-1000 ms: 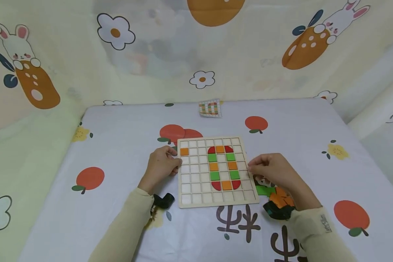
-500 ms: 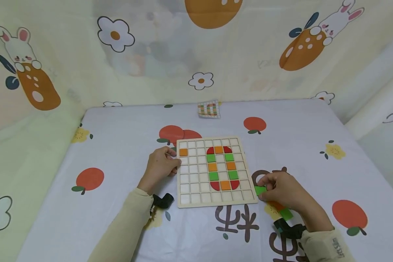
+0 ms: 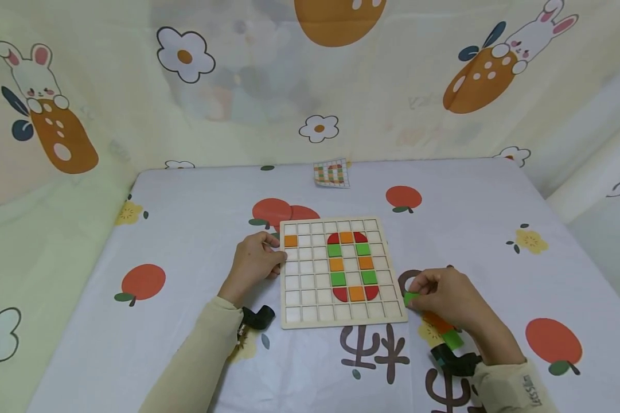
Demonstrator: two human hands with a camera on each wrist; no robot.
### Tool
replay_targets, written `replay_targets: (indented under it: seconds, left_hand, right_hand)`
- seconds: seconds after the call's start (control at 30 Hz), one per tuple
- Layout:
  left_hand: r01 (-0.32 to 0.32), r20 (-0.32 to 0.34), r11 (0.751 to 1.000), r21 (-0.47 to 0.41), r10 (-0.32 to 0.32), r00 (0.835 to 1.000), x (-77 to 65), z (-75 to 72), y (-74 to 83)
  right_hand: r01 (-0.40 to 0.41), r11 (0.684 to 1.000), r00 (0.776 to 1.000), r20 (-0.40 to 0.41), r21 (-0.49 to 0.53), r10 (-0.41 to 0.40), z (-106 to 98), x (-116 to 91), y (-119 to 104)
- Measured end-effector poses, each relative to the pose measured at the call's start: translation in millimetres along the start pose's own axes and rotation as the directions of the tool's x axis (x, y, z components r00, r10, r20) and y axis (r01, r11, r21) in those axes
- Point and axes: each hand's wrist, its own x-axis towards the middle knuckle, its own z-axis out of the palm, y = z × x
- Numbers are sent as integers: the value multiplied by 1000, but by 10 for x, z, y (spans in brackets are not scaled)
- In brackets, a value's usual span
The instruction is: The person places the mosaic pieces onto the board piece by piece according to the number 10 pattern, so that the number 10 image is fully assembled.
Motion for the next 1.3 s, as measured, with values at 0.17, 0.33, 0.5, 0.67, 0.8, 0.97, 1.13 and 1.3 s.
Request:
replay_targets:
  seconds: [0.17,0.33,0.5,0.67,0.8,0.97,1.13,1.3]
  left_hand:
    - [-9,5,1000,-7,9,1000,7,-7,-4]
    - [-3,3,1000,-9,3,1000,5,-8,-4]
    - [2,4,1000,2,-2,1000,0,-7,6]
    - [13,1,1000,3,-13,1000,-6,-9,17]
    - [23,2,1000,1,-23,1000,-8,-11,25]
    - [27,1,1000,-2,-27,1000,-10,-16,31]
    - [21,4,1000,-1,-21,1000,-2,-18,24]
    - [19,4,1000,-14,-19,1000,0,-16,16]
  right_hand:
    - [-5,997,1000,-12,72,6,-40,50,14]
    - [-58,964,998,37,258,50,-63,162,-6]
    - [-85,925,995,80,371,59,-28,306,-80]
    - [-86,907,994,94,412,52,-5,426,-203]
    - [-83,889,994,99,450,42,5,508,-290]
    - [-77,864,992,123,498,17,30,607,-380]
    - [-99,844,989,147,527,24,102,717,-529]
    - [-116,832,987,159,542,34,199,841,-672]
